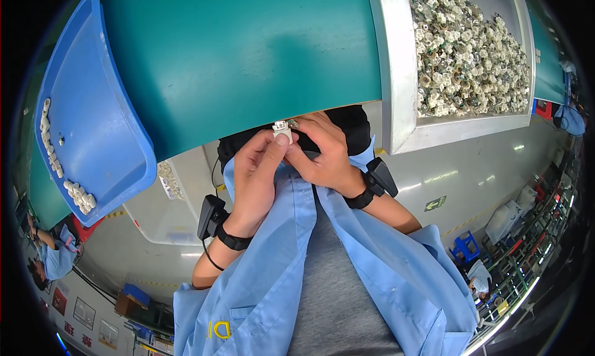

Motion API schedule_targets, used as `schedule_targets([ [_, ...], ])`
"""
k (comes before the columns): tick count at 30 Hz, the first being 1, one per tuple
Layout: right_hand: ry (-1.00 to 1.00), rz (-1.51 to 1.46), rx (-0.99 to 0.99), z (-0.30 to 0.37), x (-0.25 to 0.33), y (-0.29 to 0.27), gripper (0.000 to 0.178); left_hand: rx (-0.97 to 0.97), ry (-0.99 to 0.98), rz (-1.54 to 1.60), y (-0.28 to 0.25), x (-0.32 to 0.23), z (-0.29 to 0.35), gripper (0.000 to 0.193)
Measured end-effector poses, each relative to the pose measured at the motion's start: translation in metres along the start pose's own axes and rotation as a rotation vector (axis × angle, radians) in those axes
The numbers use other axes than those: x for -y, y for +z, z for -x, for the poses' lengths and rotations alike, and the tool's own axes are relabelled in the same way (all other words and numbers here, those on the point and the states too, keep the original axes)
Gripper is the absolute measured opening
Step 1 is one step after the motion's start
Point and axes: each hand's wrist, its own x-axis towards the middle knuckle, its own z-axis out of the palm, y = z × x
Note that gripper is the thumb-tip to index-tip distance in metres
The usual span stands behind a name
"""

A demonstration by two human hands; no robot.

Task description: The person picks up a white plastic base and a metal component, fits the metal piece into the base by hand, and then places the assembled unit into a blue tray.

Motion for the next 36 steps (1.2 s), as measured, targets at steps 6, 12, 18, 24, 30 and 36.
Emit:
schedule_targets([
  [6,0.042,0.015,0.025,0.001,0.005,0.001,0.028,-0.023,0.031,-0.016,0.004,-0.003,-0.003,0.024],
  [12,0.035,0.04,0.063,0.002,0.004,0.006,0.016,-0.019,0.028,-0.043,0.003,-0.008,-0.006,0.023],
  [18,0.008,0.122,0.136,-0.001,0.006,0.001,0.013,-0.033,0.036,0.022,0.006,-0.004,-0.006,0.023],
  [24,0.015,0.172,0.174,-0.004,0.005,-0.005,0.015,-0.033,0.066,0.064,0.009,0.0,-0.008,0.022],
  [30,0.152,0.025,0.139,-0.001,0.011,-0.001,0.021,-0.009,0.061,0.125,0.007,0.002,-0.01,0.02],
  [36,0.184,-0.068,0.194,0.009,0.005,0.002,0.021,0.028,0.078,0.073,-0.002,0.012,-0.006,0.019],
])
